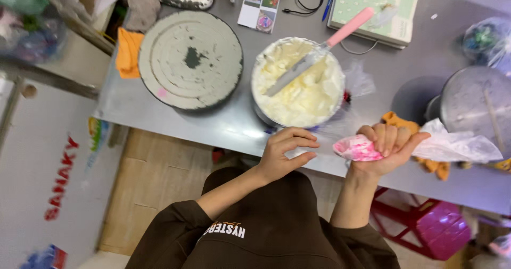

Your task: The person prepares piping bags. They insert frosting from a bowl and liquid dye from a bottle into plastic bags, then twist and wipe the bags with a cloth.

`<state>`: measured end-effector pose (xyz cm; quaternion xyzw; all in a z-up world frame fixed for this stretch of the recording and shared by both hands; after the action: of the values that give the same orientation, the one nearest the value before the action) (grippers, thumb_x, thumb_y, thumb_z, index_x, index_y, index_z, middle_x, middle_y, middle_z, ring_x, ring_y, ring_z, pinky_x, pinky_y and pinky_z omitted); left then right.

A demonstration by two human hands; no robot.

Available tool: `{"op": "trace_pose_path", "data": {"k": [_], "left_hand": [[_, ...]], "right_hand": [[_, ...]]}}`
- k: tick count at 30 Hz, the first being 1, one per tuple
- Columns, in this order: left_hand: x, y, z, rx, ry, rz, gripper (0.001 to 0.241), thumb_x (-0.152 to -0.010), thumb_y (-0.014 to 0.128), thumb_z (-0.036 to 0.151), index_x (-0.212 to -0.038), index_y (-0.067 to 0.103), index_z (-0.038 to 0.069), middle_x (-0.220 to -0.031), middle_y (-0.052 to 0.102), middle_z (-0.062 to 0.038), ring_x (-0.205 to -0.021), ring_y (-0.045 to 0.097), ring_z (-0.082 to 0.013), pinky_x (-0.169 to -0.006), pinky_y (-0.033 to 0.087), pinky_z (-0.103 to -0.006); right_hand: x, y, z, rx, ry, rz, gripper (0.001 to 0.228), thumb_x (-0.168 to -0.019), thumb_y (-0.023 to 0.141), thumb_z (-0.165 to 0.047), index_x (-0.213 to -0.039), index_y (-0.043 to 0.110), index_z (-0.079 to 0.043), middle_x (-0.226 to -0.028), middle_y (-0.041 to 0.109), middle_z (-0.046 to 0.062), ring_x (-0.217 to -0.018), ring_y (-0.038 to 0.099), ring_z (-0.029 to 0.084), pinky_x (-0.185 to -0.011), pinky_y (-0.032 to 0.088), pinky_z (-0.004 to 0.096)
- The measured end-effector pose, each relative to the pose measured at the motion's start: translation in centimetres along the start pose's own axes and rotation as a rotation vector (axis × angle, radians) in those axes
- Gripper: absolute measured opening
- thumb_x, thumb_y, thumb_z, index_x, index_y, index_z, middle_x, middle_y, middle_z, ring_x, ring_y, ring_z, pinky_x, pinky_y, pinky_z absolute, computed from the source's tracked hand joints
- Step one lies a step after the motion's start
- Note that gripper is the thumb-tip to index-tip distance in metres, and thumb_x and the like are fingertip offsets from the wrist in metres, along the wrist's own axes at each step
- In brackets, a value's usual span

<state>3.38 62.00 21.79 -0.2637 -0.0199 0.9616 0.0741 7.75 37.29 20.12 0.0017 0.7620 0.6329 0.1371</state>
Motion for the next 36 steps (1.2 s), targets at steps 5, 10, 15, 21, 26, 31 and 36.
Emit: {"op": "trace_pose_path", "data": {"k": [5, 10, 15, 21, 26, 31, 36], "left_hand": [[-1.4, -7.7, 2.3, -0.081, 0.092, -0.098, 0.024, -0.086, 0.086, 0.011, -0.108, 0.077, 0.009, -0.109, 0.073, -0.004, -0.101, 0.070, -0.0202, -0.087, 0.057, -0.0308], [-2.5, -11.4, 2.7, 0.006, 0.025, -0.212, 0.030, -0.087, 0.087, 0.018, -0.110, 0.071, 0.008, -0.114, 0.072, -0.006, -0.105, 0.072, -0.0240, -0.088, 0.059, -0.0326], [-3.5, -12.2, 3.5, 0.096, 0.151, -0.338, 0.066, -0.065, 0.088, 0.035, -0.114, 0.067, -0.003, -0.121, 0.067, -0.019, -0.115, 0.066, -0.0351, -0.111, 0.042, -0.0547], [-1.7, -13.4, 0.2, 0.416, 0.038, -0.525, 0.040, -0.082, 0.092, 0.038, -0.105, 0.075, 0.010, -0.106, 0.078, 0.000, -0.102, 0.073, -0.0155, -0.113, 0.042, -0.0407], [-2.7, -15.6, -0.1, -0.044, 0.066, -0.689, 0.053, -0.067, 0.095, 0.045, -0.094, 0.070, 0.007, -0.086, 0.070, -0.006, -0.089, 0.069, -0.0223, -0.117, 0.039, -0.0464], [-4.3, -17.5, 1.1, 0.044, 0.146, -0.678, 0.038, -0.088, 0.084, 0.034, -0.113, 0.071, 0.009, -0.110, 0.074, -0.008, -0.112, 0.070, -0.0244, -0.122, 0.034, -0.0459], [-5.1, -19.0, 0.6, 0.913, -0.298, -0.295, 0.030, -0.091, 0.079, 0.020, -0.111, 0.061, 0.007, -0.104, 0.073, -0.009, -0.085, 0.072, -0.0234, -0.131, 0.026, -0.0509]], "right_hand": [[2.6, 4.0, 10.0, 0.135, -0.090, -0.086, 0.072, -0.111, 0.024, -0.066, -0.059, 0.029, -0.017, -0.043, 0.030, -0.003, -0.041, 0.028, 0.010, -0.053, 0.036, 0.024], [5.7, 5.2, 15.7, 0.360, -0.416, -0.205, 0.067, -0.116, 0.019, -0.058, -0.066, 0.039, -0.016, -0.048, 0.035, -0.002, -0.043, 0.035, 0.010, -0.051, 0.047, 0.027], [8.8, 7.0, 22.6, 0.880, -0.572, 0.064, 0.045, -0.113, 0.031, -0.053, -0.129, 0.053, -0.017, -0.131, 0.048, 0.011, -0.121, 0.052, 0.027, -0.109, 0.042, 0.047], [6.5, 11.7, 23.9, 1.113, -0.459, 0.048, 0.062, -0.115, 0.032, -0.056, -0.167, 0.038, -0.021, -0.177, 0.006, 0.008, -0.165, 0.019, 0.029, -0.137, 0.016, 0.056], [7.4, 12.0, 23.9, 1.117, -0.555, 0.062, 0.060, -0.114, 0.033, -0.060, -0.147, 0.054, -0.015, -0.176, 0.009, 0.009, -0.160, 0.023, 0.032, -0.129, 0.017, 0.057], [8.6, 6.5, 28.3, 1.201, -0.384, 0.025, 0.085, -0.109, 0.036, -0.068, -0.170, 0.022, -0.011, -0.175, 0.014, 0.025, -0.165, 0.024, 0.038, -0.139, 0.014, 0.055], [8.9, 7.5, 32.3, 1.393, -0.585, -0.142, 0.087, -0.106, 0.037, -0.068, -0.169, 0.005, -0.017, -0.180, 0.006, 0.015, -0.165, 0.015, 0.031, -0.137, 0.014, 0.048]]}}
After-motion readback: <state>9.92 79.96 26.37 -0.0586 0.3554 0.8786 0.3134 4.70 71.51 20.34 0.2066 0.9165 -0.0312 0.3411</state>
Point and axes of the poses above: each hand's wrist, its own x-axis away from the middle knuckle, its own y-axis out of the palm, z = x × y, the point moved 4 cm from there along -x, towards the middle knuckle
